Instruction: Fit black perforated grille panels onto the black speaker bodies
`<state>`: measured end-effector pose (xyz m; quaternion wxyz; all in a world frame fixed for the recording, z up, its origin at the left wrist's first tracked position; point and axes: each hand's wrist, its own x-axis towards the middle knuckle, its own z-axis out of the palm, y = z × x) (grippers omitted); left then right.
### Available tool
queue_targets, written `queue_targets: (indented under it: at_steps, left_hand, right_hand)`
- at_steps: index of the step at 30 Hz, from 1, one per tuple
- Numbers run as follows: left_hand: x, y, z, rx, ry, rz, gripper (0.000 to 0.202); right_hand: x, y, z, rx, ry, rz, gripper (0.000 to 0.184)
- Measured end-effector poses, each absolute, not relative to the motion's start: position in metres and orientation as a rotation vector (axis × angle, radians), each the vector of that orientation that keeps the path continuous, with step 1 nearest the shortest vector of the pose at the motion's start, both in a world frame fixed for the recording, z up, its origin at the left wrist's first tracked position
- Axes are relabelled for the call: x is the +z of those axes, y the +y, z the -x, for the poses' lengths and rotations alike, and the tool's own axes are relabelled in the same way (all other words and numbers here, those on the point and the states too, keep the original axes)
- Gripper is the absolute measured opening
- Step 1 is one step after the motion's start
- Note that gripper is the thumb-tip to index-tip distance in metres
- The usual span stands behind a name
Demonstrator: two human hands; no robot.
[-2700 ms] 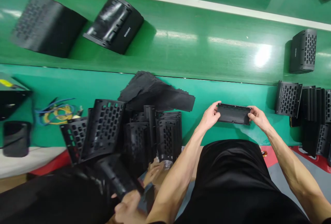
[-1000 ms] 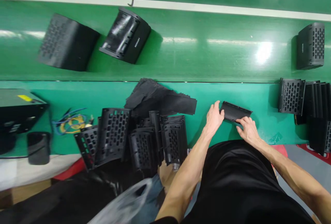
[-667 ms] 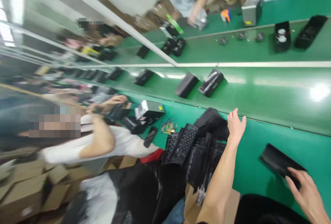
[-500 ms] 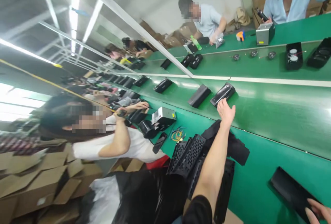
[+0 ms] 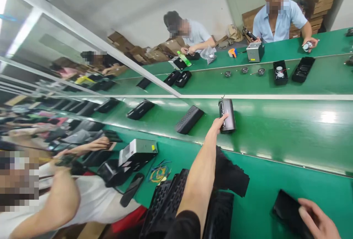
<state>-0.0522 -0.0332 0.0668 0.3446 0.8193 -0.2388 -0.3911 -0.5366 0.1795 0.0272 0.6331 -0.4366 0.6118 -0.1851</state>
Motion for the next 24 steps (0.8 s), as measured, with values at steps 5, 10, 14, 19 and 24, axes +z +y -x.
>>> queue_targets:
  at_steps: [5,10,14,19,24]
  left_hand:
    - [0.046,0.032,0.217,-1.325,-0.528,-1.594,0.093]
    - [0.067,0.130,0.360,-1.554,-0.631,-1.212,0.091]
    - [0.059,0.200,0.368,-1.565,-0.399,-1.456,0.058]
    - [0.020,0.256,0.368,-1.594,0.114,-1.638,0.067]
    - [0.006,0.246,0.400,-1.659,0.216,-1.483,0.068]
  right_hand:
    - [0.067,0.103,0.512,-0.737,1.264,0.925,0.089]
    - [0.089,0.107,0.544,-0.622,1.117,1.107,0.117]
    - [0.086,0.163,0.604,-0.639,1.262,0.850,0.090]
    - [0.065,0.153,0.651,-0.636,1.405,0.640,0.078]
    - [0.042,0.099,0.637,-0.608,1.336,0.653,0.054]
